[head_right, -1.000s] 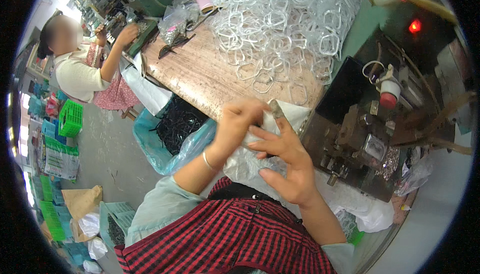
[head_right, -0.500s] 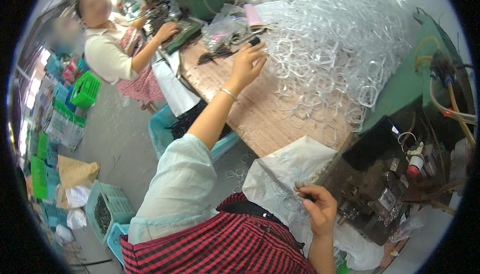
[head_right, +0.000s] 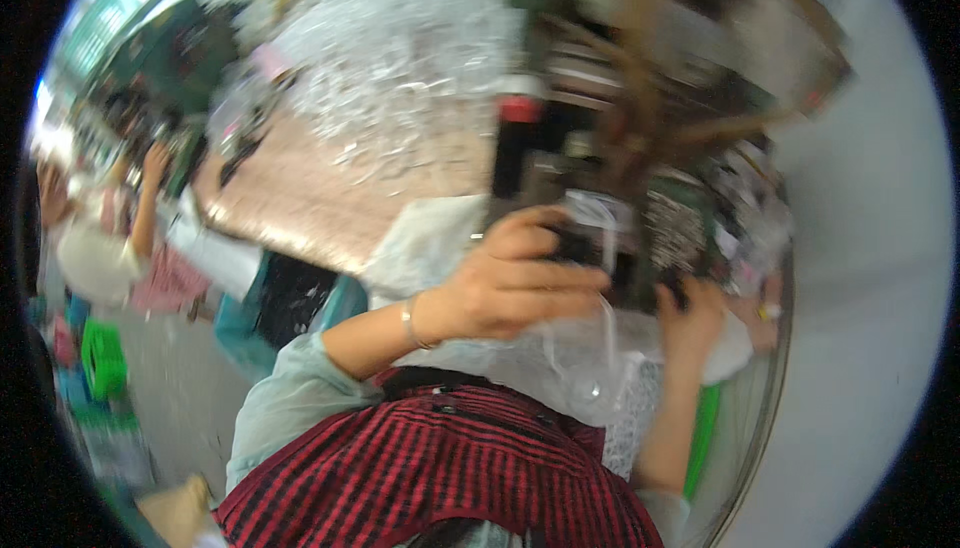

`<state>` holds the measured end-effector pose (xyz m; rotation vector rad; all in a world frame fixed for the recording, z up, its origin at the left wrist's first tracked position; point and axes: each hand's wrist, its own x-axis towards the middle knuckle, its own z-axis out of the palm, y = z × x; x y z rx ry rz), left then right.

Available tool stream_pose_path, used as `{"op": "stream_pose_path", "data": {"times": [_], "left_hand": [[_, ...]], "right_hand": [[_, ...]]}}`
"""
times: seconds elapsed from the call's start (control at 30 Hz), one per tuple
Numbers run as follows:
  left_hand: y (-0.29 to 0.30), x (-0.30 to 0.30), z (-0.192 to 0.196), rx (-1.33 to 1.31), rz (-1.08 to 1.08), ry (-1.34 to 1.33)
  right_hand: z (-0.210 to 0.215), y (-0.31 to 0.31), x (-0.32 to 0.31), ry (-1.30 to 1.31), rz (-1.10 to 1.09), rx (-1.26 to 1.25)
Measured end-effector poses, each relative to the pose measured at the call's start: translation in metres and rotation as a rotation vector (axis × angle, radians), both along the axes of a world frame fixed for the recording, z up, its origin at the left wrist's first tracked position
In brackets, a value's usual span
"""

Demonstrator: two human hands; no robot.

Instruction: The person repeatedly picks up clear plastic eyeglass frames and small metal components, places them into a press machine, and removes the assembled units. The person handles the frames and components by hand and places finished items into a green basket.

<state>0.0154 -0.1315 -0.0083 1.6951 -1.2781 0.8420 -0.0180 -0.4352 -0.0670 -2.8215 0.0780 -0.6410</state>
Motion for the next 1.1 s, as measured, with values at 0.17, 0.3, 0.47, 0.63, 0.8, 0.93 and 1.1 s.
{"op": "stream_pose_path", "data": {"times": [0.17,0.3,0.47,0.63,0.8,0.93,1.1], "left_hand": [[-0.006,-0.008,0.016,0.287,0.128,0.054],[-0.014,-0.001,0.037,0.329,0.102,0.059],[-0.010,0.003,0.046,0.373,0.007,0.166],[-0.013,-0.003,0.043,0.368,0.028,0.167],[-0.015,0.004,0.042,0.349,0.008,0.190],[-0.014,0.002,0.037,0.311,0.043,0.173],[-0.013,-0.023,-0.001,0.206,0.119,0.215]], "right_hand": [[-0.012,0.017,0.036,-0.073,-0.090,0.056],[-0.004,0.019,0.033,-0.126,-0.091,0.087],[-0.002,0.007,0.042,-0.197,-0.050,0.293],[0.019,-0.009,0.042,-0.316,-0.054,0.662],[-0.009,-0.016,0.021,-0.067,0.011,0.511],[0.001,-0.007,0.019,0.012,0.034,0.414],[-0.014,0.000,0.026,-0.098,-0.074,-0.043]]}}
